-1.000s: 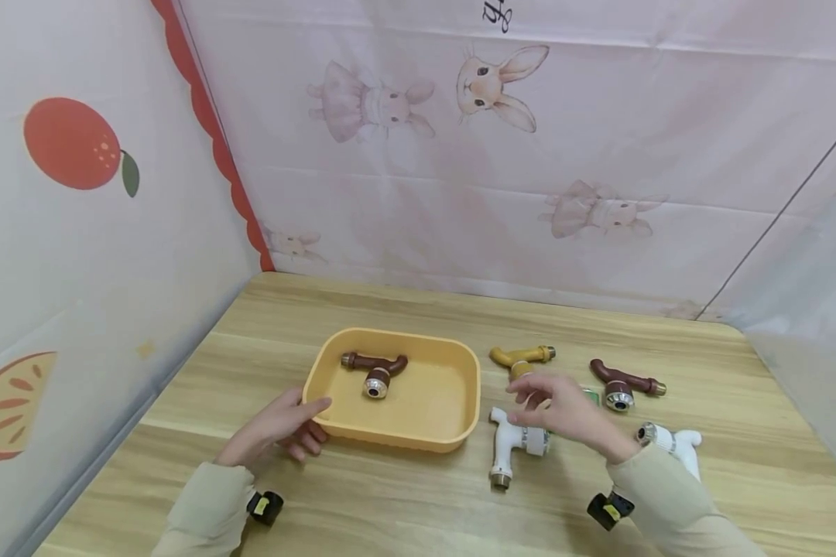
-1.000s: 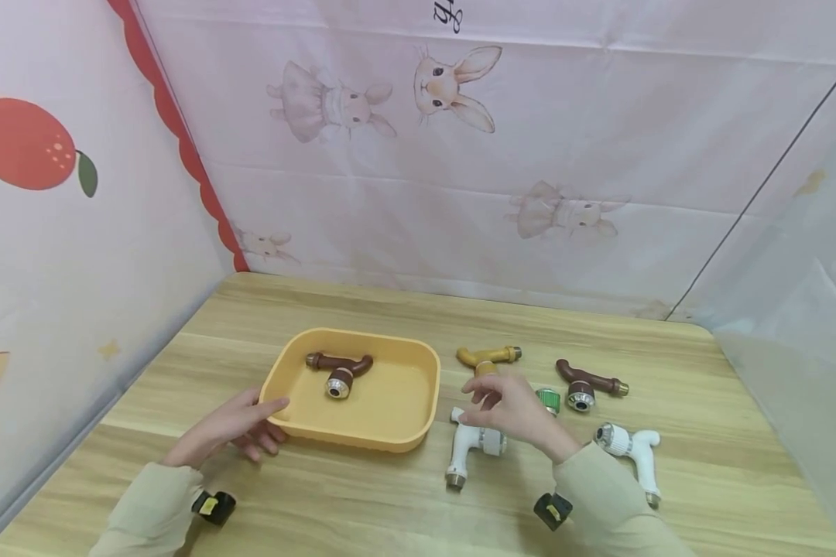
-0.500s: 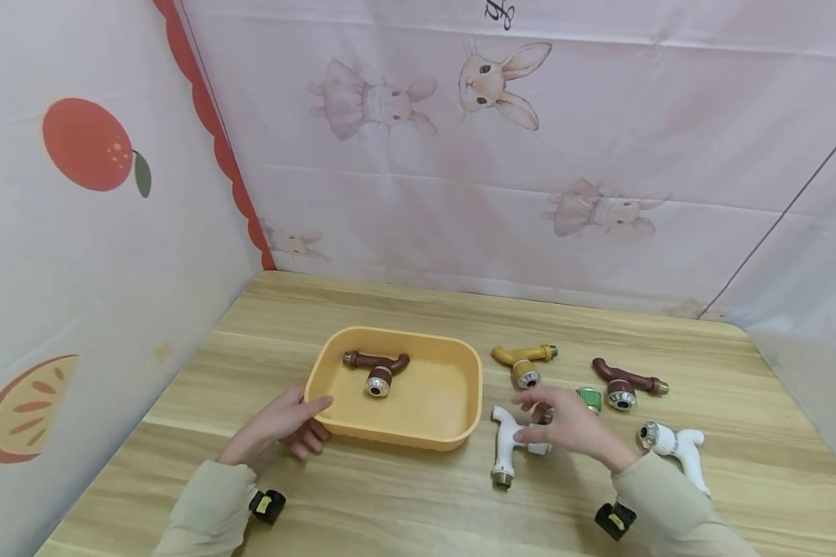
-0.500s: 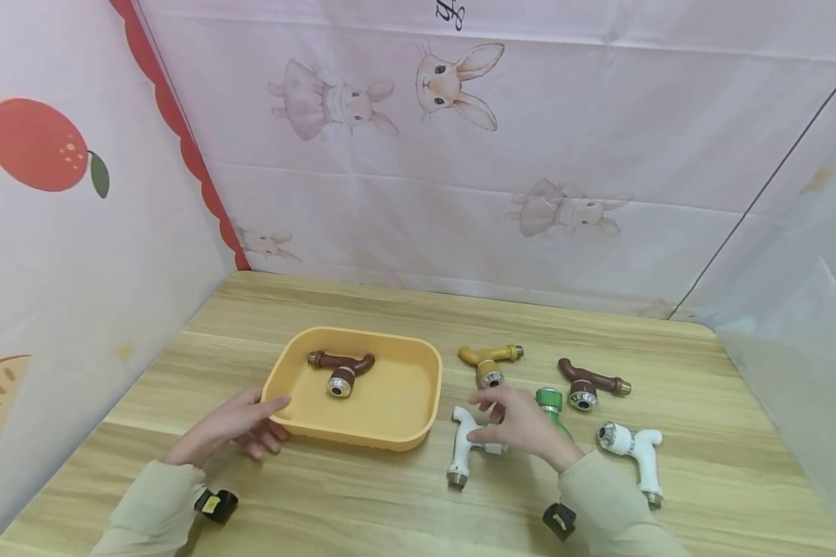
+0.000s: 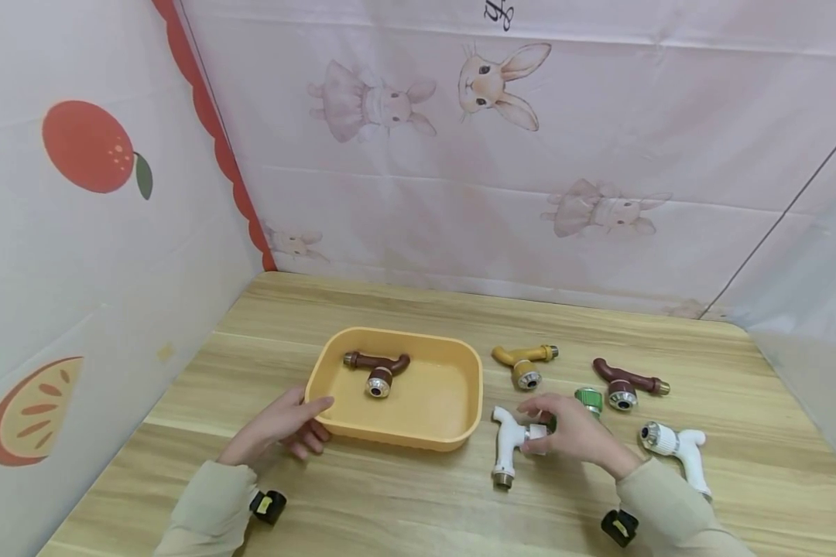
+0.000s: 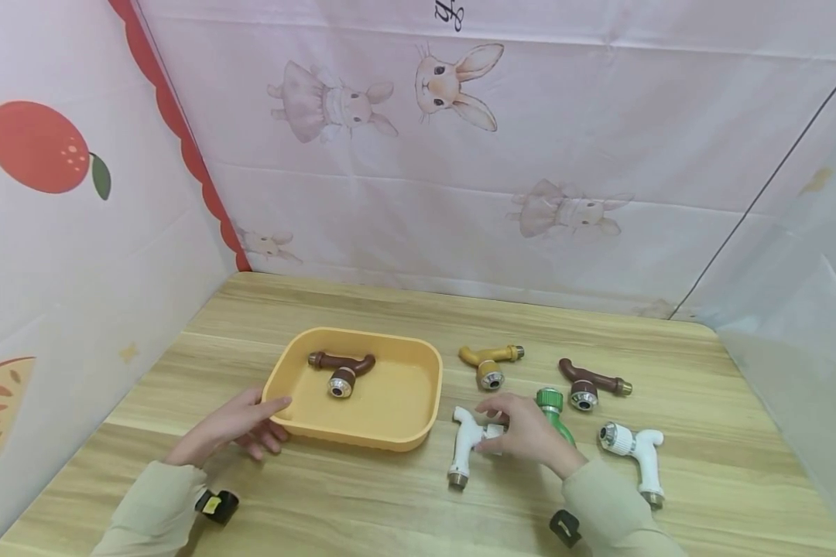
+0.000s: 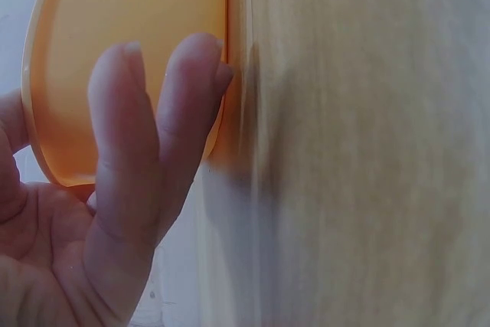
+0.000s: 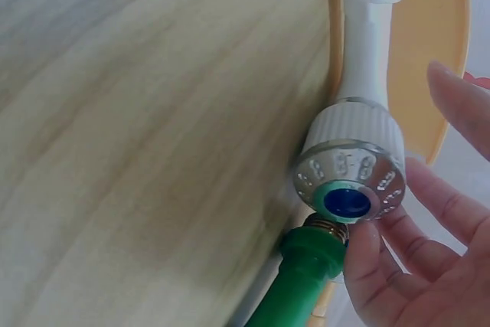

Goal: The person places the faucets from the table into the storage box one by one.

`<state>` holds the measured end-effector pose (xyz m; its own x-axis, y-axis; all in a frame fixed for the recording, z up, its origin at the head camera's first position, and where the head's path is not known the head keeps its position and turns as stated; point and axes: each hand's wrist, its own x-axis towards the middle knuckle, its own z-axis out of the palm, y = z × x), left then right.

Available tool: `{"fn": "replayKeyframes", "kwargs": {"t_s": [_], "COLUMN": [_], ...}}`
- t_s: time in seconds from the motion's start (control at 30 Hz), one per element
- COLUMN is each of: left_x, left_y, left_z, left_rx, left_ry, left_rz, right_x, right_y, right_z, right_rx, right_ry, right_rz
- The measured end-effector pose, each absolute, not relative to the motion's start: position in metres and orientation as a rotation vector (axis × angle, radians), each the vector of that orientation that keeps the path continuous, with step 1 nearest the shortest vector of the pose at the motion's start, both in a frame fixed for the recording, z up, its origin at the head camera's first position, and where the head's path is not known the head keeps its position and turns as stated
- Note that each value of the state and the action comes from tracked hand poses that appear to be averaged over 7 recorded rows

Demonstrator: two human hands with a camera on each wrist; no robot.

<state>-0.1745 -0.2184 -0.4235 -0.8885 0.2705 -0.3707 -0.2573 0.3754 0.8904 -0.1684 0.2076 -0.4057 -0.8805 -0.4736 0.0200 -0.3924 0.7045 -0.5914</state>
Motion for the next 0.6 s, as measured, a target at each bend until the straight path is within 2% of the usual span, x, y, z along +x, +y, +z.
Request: {"fn": "replayKeyframes", "kwargs": {"t_s": [0.6], "left_x": [-0.1746], "left_y": [-0.2172], "left_z": [-0.4223], "left_rx": [0.011], "left_ry": [2.176], "left_rz": [1.528], "right_x": [-0.1655], "right_y": [0.2082], "right_z": [-0.41], "right_rx": [-0.78], "right_ry": [2.841], "right_rz": [-0.778]}}
